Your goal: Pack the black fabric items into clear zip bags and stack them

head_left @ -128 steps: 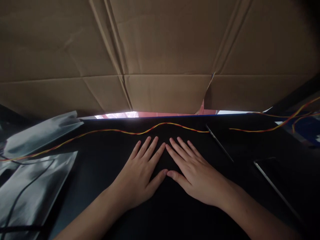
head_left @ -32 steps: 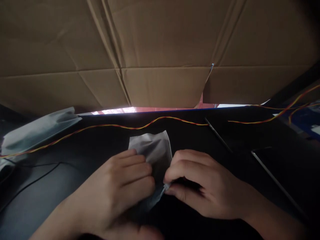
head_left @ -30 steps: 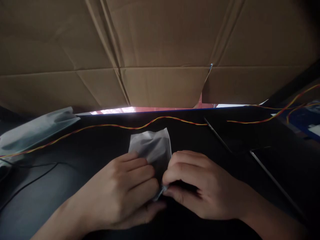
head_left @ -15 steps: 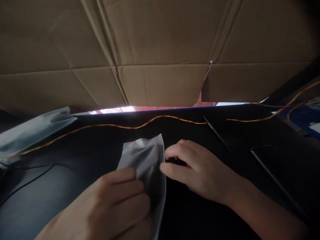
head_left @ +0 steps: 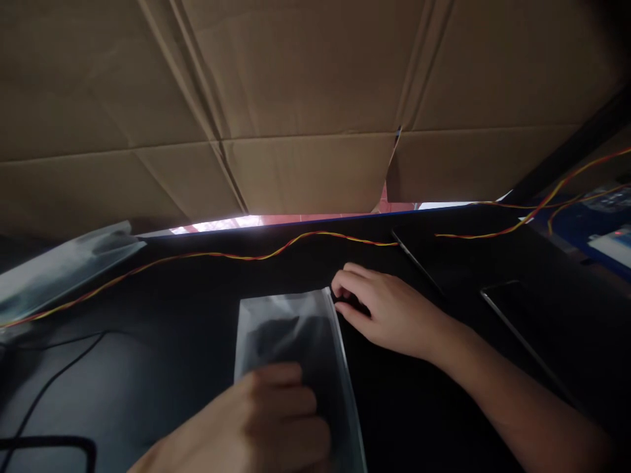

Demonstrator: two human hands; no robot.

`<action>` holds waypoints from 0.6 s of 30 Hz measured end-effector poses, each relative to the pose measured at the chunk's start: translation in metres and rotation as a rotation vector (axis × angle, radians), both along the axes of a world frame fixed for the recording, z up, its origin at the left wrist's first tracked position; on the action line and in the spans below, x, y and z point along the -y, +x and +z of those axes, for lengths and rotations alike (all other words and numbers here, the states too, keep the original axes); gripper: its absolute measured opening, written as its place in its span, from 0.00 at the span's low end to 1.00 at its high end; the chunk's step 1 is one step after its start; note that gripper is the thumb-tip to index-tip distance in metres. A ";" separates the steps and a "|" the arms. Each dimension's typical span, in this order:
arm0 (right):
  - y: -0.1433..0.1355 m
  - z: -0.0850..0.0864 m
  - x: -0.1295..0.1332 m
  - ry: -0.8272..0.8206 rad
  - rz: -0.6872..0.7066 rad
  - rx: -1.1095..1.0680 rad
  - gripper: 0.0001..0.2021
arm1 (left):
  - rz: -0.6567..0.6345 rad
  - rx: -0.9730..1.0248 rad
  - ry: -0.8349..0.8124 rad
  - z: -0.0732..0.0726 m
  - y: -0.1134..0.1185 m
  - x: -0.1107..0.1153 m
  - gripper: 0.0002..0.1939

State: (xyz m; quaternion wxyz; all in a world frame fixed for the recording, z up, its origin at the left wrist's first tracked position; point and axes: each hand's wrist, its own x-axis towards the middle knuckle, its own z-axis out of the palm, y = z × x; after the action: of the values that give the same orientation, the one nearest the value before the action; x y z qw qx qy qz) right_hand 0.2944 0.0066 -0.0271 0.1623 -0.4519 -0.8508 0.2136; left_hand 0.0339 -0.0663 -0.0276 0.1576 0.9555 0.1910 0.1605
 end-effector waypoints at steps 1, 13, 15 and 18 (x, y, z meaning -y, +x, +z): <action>0.002 0.003 0.001 -0.072 -0.001 -0.010 0.04 | 0.032 0.014 0.019 0.006 0.002 -0.006 0.16; -0.018 0.007 0.020 -0.377 -0.147 -0.267 0.13 | 0.483 -0.133 0.160 -0.003 0.002 -0.037 0.20; -0.020 0.005 0.024 -0.407 -0.145 -0.288 0.12 | 0.493 -0.120 0.178 -0.001 0.003 -0.030 0.22; -0.020 0.007 0.029 -0.482 -0.148 -0.349 0.15 | 0.482 -0.135 0.191 -0.002 0.004 -0.013 0.31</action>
State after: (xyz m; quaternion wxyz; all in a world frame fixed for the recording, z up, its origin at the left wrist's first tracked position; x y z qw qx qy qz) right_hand 0.2742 -0.0223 -0.0204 0.2091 -0.4945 -0.6996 0.4715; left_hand 0.0374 -0.0537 -0.0295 0.0109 0.9016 0.4070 0.1464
